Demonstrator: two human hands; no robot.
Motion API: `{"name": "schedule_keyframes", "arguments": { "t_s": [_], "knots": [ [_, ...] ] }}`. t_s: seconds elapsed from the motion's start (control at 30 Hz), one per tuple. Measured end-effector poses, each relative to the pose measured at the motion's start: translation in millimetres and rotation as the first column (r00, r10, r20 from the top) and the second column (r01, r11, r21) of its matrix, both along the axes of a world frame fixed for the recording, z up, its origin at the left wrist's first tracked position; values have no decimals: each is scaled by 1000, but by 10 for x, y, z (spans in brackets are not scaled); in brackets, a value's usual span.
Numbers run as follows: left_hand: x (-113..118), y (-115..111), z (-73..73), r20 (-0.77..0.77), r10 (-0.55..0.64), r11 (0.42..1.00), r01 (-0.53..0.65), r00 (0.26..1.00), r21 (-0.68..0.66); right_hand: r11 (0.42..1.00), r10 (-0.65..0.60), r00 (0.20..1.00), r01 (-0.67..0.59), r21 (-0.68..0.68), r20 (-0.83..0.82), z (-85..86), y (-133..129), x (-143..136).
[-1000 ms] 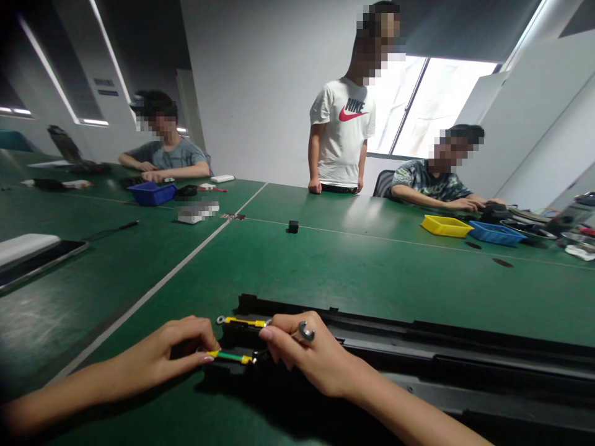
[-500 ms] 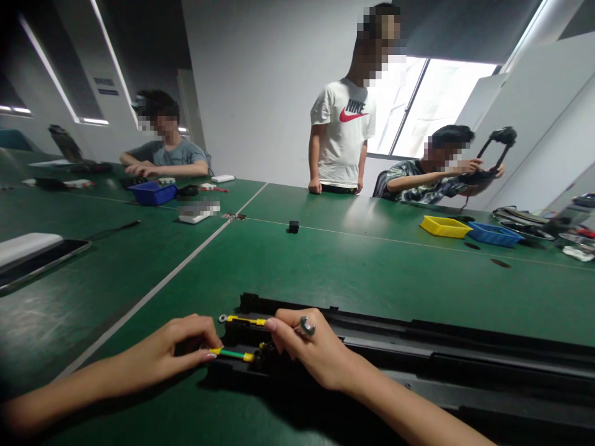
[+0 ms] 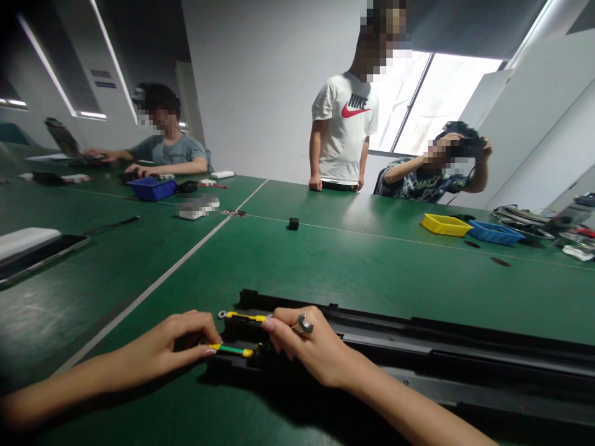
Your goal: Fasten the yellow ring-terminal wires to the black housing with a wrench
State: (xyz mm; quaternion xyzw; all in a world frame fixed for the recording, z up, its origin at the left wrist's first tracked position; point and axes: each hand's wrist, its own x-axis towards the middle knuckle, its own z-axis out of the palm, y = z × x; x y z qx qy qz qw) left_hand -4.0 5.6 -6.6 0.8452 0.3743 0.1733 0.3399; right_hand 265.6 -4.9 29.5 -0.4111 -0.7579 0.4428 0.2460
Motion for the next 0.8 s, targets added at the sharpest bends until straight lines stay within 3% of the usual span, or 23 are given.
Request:
{"name": "schedule_keyframes", "arguments": {
  "t_s": [0.5, 0.8],
  "knots": [
    [-11, -3, -9, -13, -6, 1000, 6, 1000, 2, 1000, 28, 999, -27, 7, -33, -5, 12, 6],
    [-15, 0, -15, 9, -10, 1000, 10, 1000, 1, 997, -51, 998, 53, 57, -35, -20, 15, -2]
  ]
}}
